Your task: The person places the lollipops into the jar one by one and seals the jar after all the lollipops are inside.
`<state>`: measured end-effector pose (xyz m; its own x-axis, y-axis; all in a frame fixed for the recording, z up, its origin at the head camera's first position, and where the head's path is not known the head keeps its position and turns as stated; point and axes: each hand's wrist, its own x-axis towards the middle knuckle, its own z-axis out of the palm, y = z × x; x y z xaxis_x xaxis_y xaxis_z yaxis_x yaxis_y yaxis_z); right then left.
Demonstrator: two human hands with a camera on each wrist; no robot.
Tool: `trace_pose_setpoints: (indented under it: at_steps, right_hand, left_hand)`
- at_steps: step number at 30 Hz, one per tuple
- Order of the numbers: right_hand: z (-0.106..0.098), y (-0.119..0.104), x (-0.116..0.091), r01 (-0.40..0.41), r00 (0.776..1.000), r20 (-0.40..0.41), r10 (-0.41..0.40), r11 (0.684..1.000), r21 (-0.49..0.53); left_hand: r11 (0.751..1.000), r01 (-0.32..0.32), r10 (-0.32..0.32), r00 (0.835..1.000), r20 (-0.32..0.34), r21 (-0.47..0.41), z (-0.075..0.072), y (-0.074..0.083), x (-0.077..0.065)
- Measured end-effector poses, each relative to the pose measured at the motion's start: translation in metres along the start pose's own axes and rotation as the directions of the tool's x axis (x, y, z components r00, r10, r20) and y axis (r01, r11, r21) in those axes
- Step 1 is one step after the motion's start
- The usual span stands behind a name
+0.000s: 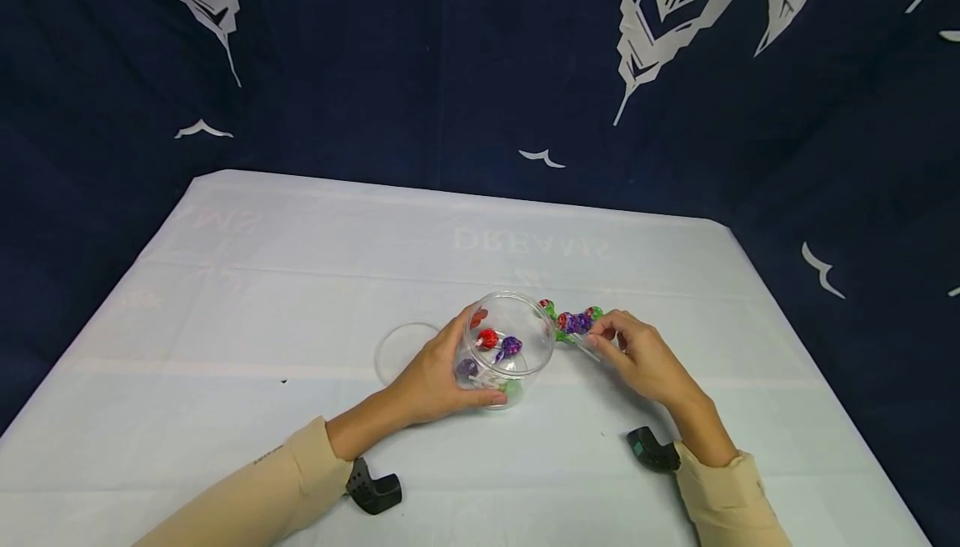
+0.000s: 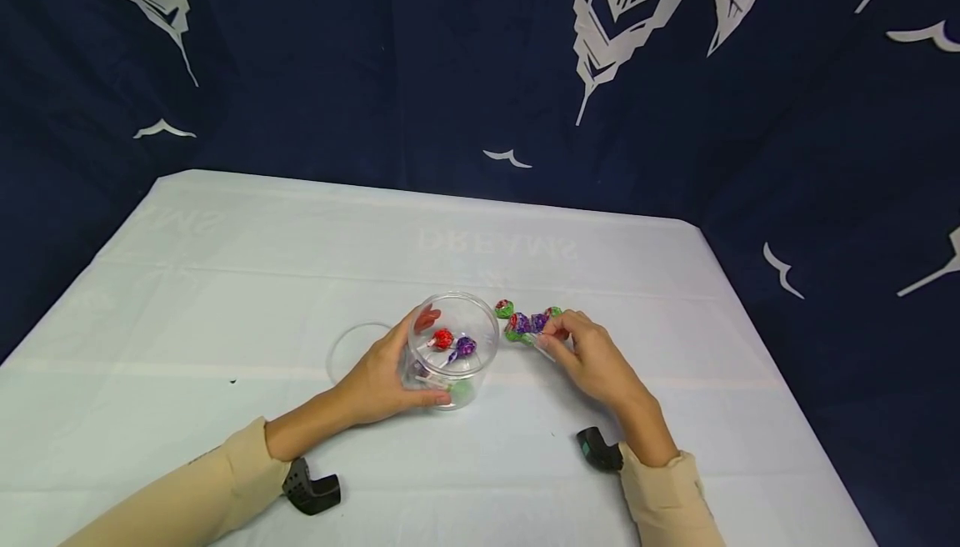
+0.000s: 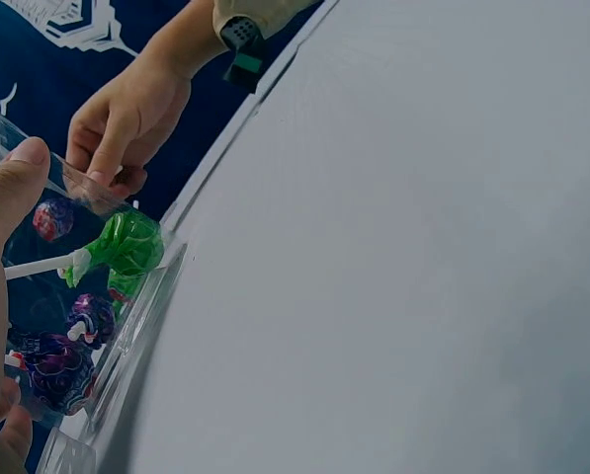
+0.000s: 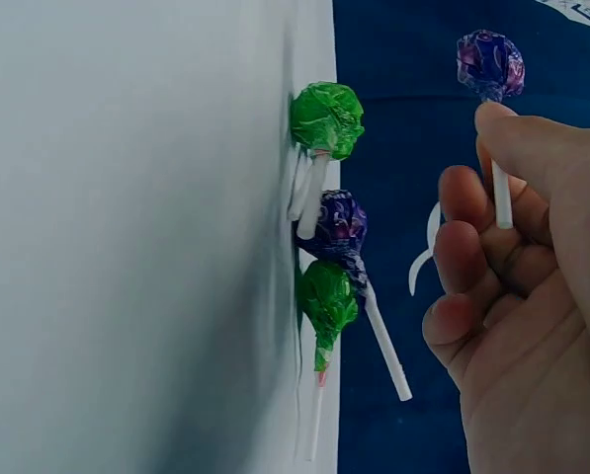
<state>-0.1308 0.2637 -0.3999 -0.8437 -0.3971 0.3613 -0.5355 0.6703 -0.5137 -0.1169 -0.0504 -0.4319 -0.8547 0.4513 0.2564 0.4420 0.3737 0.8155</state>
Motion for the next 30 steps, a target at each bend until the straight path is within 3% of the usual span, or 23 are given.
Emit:
trace_pose_setpoints:
  at_steps: [16, 30]
  right_hand:
    - [-0.011, -0.011, 0.009, -0.024, 0.992, -0.121, 0.033, 0.997, 0.077]
    - [-0.021, -0.02, 0.017, 0.012, 0.988, -0.15, 0.034, 0.956, 0.294]
  left_hand:
    - [1.0, -0.013, 0.013, 1.0, -0.005, 0.015, 0.0, 0.0, 0.0]
    - [1.0, -0.022, 0.022, 1.0, -0.006, 0.013, 0.0, -0.001, 0.0]
